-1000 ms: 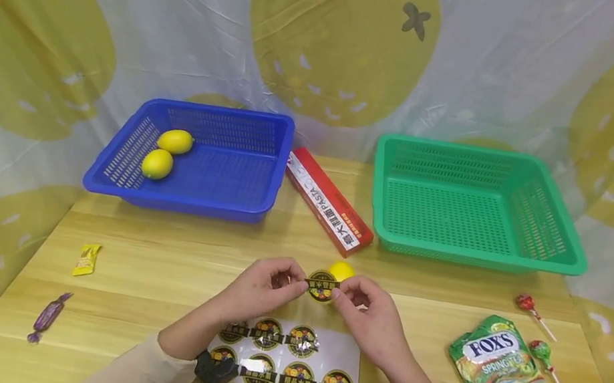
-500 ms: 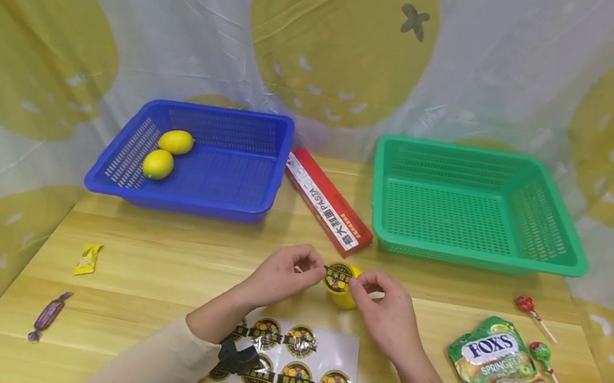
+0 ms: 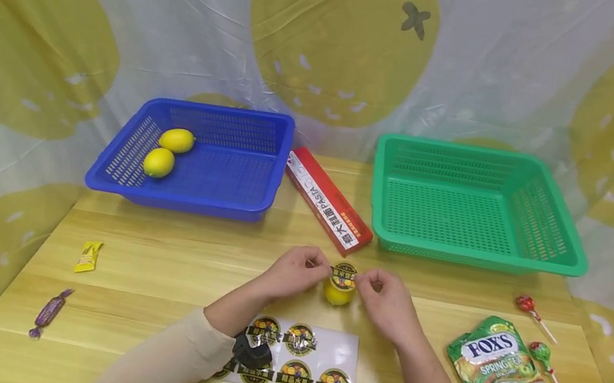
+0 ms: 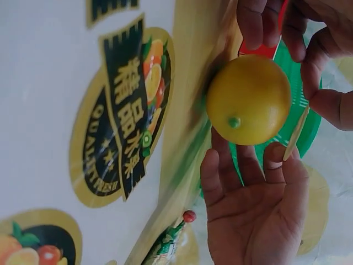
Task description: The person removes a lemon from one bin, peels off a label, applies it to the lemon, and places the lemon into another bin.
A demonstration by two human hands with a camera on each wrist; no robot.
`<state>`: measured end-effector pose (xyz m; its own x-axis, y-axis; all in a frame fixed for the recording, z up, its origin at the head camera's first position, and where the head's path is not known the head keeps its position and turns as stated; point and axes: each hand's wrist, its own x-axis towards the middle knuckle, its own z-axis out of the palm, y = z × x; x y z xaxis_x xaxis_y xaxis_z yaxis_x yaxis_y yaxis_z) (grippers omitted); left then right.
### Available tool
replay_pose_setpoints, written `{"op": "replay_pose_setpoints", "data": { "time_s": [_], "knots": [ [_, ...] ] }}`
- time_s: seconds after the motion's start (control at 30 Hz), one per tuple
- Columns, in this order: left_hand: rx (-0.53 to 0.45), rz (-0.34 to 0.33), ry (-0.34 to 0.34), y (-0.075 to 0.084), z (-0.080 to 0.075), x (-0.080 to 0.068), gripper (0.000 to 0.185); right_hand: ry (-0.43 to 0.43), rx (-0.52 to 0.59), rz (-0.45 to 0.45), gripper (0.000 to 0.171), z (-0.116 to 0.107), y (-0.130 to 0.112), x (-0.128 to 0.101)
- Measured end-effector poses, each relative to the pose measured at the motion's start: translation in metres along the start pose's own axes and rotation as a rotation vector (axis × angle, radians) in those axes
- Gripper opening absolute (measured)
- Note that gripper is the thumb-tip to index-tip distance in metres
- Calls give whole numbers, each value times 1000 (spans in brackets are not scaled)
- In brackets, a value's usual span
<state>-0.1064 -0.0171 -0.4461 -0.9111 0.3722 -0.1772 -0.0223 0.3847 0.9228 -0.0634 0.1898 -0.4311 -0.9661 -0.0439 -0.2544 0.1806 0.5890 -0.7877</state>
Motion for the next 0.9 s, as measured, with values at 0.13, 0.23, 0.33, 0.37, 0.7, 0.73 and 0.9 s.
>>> {"op": "replay_pose_setpoints", "data": {
  "time_s": [0.13, 0.23, 0.33, 0.37, 0.7, 0.73, 0.9],
  "knots": [
    [-11, -58, -6, -1, -1, 2, 13, -63, 72, 49, 29, 1, 1, 5],
    [-27, -90, -4, -2, -2, 2, 13, -92, 98, 72, 28, 2, 2, 9],
    [-43, -107, -8, -3, -3, 3, 12, -106, 105, 85, 28, 3, 2, 10],
    [-55, -112, -11, -4, -3, 3, 13, -110, 107, 88, 28, 4, 2, 11],
    [-110, -140, -2, -6, -10, 1, 13, -143, 157, 87, 31, 10, -2, 14],
    [-116, -143, -1, -7, -10, 1, 12, -145, 164, 84, 32, 10, -3, 14],
    [-144, -161, -9, -8, -10, 1, 13, -161, 229, 73, 32, 12, -2, 14]
  ]
}}
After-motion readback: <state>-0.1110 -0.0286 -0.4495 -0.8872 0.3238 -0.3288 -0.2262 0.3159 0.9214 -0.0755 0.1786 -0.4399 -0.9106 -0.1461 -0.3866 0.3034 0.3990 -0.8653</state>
